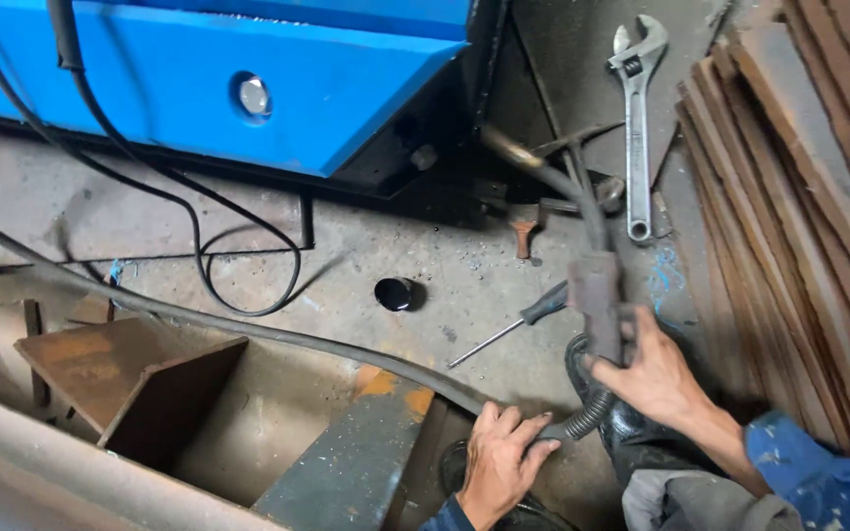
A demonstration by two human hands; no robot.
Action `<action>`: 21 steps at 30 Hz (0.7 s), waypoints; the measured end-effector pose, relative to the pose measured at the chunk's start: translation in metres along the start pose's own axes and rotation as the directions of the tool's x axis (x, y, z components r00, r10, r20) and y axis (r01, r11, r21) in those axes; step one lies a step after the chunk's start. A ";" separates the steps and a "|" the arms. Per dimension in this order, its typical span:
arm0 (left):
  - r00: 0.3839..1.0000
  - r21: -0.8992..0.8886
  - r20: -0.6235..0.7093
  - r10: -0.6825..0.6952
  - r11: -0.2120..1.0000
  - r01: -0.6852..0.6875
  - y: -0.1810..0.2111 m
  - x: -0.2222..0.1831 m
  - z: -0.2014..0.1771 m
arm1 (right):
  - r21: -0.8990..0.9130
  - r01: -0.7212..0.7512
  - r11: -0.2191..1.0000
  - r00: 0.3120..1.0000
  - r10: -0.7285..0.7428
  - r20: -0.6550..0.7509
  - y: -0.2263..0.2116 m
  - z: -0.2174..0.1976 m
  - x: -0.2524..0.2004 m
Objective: Applying black paint to metal industrial components using a brush and cleaning the nozzle/vent area.
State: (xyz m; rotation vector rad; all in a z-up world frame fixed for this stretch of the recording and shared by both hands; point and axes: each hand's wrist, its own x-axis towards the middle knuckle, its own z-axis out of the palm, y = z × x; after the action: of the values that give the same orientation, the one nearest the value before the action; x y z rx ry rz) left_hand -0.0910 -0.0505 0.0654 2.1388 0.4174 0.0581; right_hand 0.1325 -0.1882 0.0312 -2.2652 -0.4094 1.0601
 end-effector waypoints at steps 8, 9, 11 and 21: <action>1.000 0.034 0.030 0.001 0.999 -0.002 -0.002 -0.005 0.007 | 0.113 -0.158 0.981 0.979 0.171 -0.115 0.130 0.007 -0.028; 1.000 0.032 0.029 0.003 0.999 -0.004 -0.004 -0.008 0.010 | 0.111 -0.158 0.981 0.978 0.171 -0.118 0.131 0.002 -0.030; 0.999 0.059 0.037 0.032 0.998 -0.034 -0.010 -0.011 0.014 | -0.192 -0.407 0.893 0.909 0.416 0.008 0.133 -0.006 -0.030; 0.986 0.035 -0.157 0.062 0.998 -0.057 -0.040 -0.035 0.030 | -0.478 0.009 0.878 0.926 -0.188 -0.328 -0.011 -0.060 0.134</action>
State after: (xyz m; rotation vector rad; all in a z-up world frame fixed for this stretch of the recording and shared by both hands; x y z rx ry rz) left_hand -0.1284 -0.0647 0.0204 2.1844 0.4487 0.2582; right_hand 0.2640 -0.1356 -0.0108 -2.7621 -0.6734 0.4915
